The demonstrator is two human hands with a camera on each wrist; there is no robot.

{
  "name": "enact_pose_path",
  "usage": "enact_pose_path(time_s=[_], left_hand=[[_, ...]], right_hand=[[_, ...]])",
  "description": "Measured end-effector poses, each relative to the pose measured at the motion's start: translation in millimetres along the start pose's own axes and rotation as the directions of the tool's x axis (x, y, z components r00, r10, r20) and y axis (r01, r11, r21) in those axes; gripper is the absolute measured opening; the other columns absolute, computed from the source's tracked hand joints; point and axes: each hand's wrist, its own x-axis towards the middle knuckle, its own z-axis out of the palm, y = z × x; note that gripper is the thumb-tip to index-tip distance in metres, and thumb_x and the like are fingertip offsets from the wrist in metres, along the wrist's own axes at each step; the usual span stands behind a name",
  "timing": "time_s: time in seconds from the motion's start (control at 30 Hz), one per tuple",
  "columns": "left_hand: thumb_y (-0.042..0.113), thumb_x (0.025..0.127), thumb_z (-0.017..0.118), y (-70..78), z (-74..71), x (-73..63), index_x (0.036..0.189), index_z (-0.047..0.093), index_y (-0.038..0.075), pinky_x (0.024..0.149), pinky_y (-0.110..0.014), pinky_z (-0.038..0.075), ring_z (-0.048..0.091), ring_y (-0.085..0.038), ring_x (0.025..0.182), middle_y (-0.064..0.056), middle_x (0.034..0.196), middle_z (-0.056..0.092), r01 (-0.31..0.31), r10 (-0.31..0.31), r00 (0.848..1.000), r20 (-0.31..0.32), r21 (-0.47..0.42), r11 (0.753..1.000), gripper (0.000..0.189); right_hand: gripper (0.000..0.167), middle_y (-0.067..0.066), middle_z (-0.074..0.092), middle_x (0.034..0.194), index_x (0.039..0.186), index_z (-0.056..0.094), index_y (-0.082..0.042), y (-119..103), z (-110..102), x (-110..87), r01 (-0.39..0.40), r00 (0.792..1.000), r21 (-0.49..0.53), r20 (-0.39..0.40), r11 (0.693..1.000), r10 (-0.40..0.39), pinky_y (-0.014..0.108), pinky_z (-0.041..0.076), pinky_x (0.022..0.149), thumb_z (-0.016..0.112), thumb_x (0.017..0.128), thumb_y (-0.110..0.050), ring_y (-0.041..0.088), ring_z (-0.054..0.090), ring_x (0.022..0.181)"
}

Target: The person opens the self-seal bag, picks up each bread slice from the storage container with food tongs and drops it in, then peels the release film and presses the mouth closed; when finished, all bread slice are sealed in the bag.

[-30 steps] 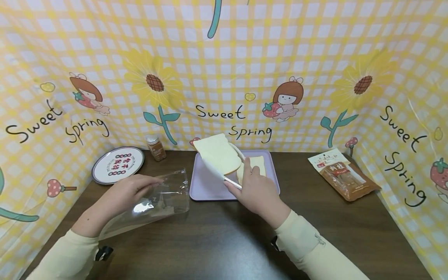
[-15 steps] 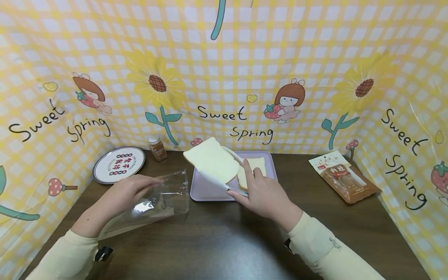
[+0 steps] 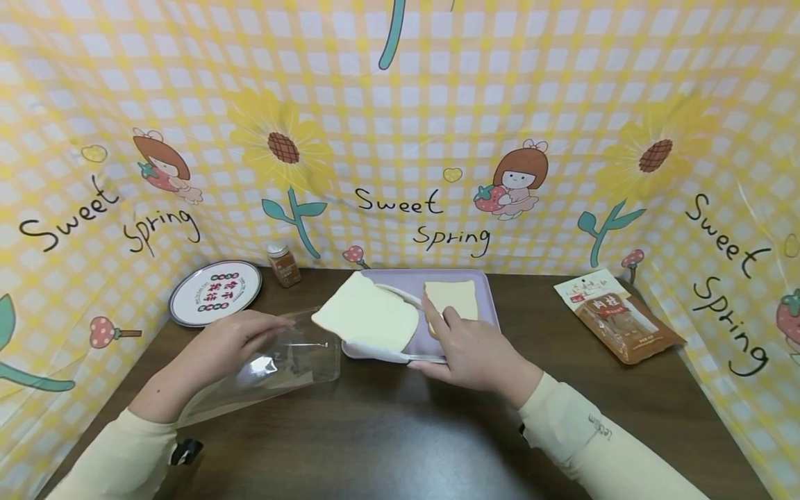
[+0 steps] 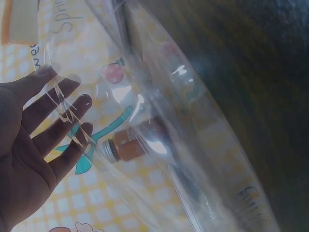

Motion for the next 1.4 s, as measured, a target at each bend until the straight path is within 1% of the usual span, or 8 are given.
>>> enact_pose_path(time_s=[0.1, 0.2, 0.37, 0.63, 0.73, 0.97, 1.23, 1.4], left_hand=[[0.015, 0.106, 0.067, 0.5, -0.8, 0.6, 0.129, 0.078, 0.022, 0.098, -0.048, 0.063, 0.077, -0.022, 0.114, 0.0, 0.122, 0.081, -0.002, 0.002, 1.0, -0.005, -0.001, 1.0, 0.027], [0.016, 0.106, 0.067, 0.6, -1.2, 0.6, 0.13, 0.078, 0.022, 0.099, -0.049, 0.063, 0.077, -0.022, 0.114, 0.0, 0.123, 0.08, 0.001, -0.001, 1.0, -0.004, -0.003, 1.0, 0.027], [0.014, 0.106, 0.068, 1.1, -1.5, -1.6, 0.13, 0.077, 0.022, 0.1, -0.049, 0.063, 0.076, -0.022, 0.115, 0.0, 0.124, 0.08, 0.012, -0.012, 1.0, 0.009, -0.021, 1.0, 0.028], [0.015, 0.106, 0.068, 1.2, -0.1, -3.6, 0.131, 0.077, 0.023, 0.101, -0.048, 0.062, 0.076, -0.021, 0.115, 0.002, 0.123, 0.08, 0.012, -0.011, 1.0, 0.021, -0.048, 0.999, 0.028], [0.016, 0.106, 0.068, 1.1, 0.2, -3.6, 0.131, 0.077, 0.023, 0.1, -0.047, 0.062, 0.076, -0.02, 0.115, 0.003, 0.123, 0.08, 0.002, -0.001, 1.0, 0.021, -0.052, 0.999, 0.028], [0.017, 0.106, 0.068, 2.3, -0.3, -3.4, 0.131, 0.077, 0.024, 0.1, -0.047, 0.062, 0.075, -0.02, 0.115, 0.004, 0.124, 0.08, 0.001, 0.001, 1.0, 0.022, -0.057, 0.998, 0.028], [0.014, 0.104, 0.069, 4.3, 0.6, -2.2, 0.129, 0.079, 0.023, 0.1, -0.046, 0.063, 0.076, -0.019, 0.114, 0.004, 0.123, 0.08, -0.038, 0.038, 0.999, 0.002, -0.057, 0.998, 0.028], [0.013, 0.104, 0.07, 4.5, 0.6, -0.9, 0.128, 0.079, 0.022, 0.1, -0.046, 0.063, 0.076, -0.019, 0.115, 0.006, 0.123, 0.08, -0.056, 0.055, 0.998, -0.01, -0.057, 0.997, 0.027]], right_hand=[[0.105, 0.006, 0.059, 0.095, 0.167, 0.029, -0.004, 3, 3, 0.8, 0.021, 0.999, -0.009, 0.027, 1.0, -0.021, 0.026, 0.043, 0.051, 0.06, 0.097, -0.075, 0.01, 0.041, 0.056], [0.106, 0.005, 0.059, 0.095, 0.168, 0.029, -0.003, 4, 7, 2.0, 0.048, 0.998, -0.032, 0.049, 0.998, -0.047, 0.025, 0.041, 0.05, 0.062, 0.096, -0.075, 0.009, 0.039, 0.054], [0.103, 0.004, 0.06, 0.097, 0.164, 0.039, -0.002, 3, 14, 4.3, 0.099, 0.994, -0.079, 0.051, 0.992, -0.095, 0.026, 0.04, 0.047, 0.064, 0.095, -0.074, 0.01, 0.036, 0.051], [0.1, 0.005, 0.06, 0.096, 0.16, 0.044, -0.002, 5, 23, 9.1, 0.192, 0.981, -0.125, 0.043, 0.973, -0.188, 0.031, 0.047, 0.048, 0.066, 0.094, -0.074, 0.014, 0.04, 0.05], [0.1, 0.005, 0.061, 0.098, 0.16, 0.045, -0.002, 7, 25, 11.3, 0.212, 0.977, -0.129, 0.059, 0.969, -0.206, 0.032, 0.048, 0.048, 0.065, 0.094, -0.075, 0.015, 0.042, 0.051], [0.101, 0.008, 0.064, 0.111, 0.163, 0.042, -0.006, 6, 27, 15.0, 0.243, 0.968, -0.157, 0.1, 0.957, -0.229, 0.034, 0.054, 0.052, 0.055, 0.096, -0.081, 0.016, 0.051, 0.055], [0.101, 0.008, 0.064, 0.112, 0.163, 0.041, -0.006, 3, 24, 20.5, 0.305, 0.951, -0.23, 0.133, 0.924, -0.281, 0.032, 0.054, 0.053, 0.049, 0.097, -0.083, 0.017, 0.062, 0.068], [0.101, 0.006, 0.064, 0.111, 0.164, 0.04, -0.008, 0, 19, 29.0, 0.323, 0.943, -0.243, 0.16, 0.915, -0.29, 0.03, 0.05, 0.05, 0.046, 0.098, -0.083, 0.017, 0.063, 0.068]])
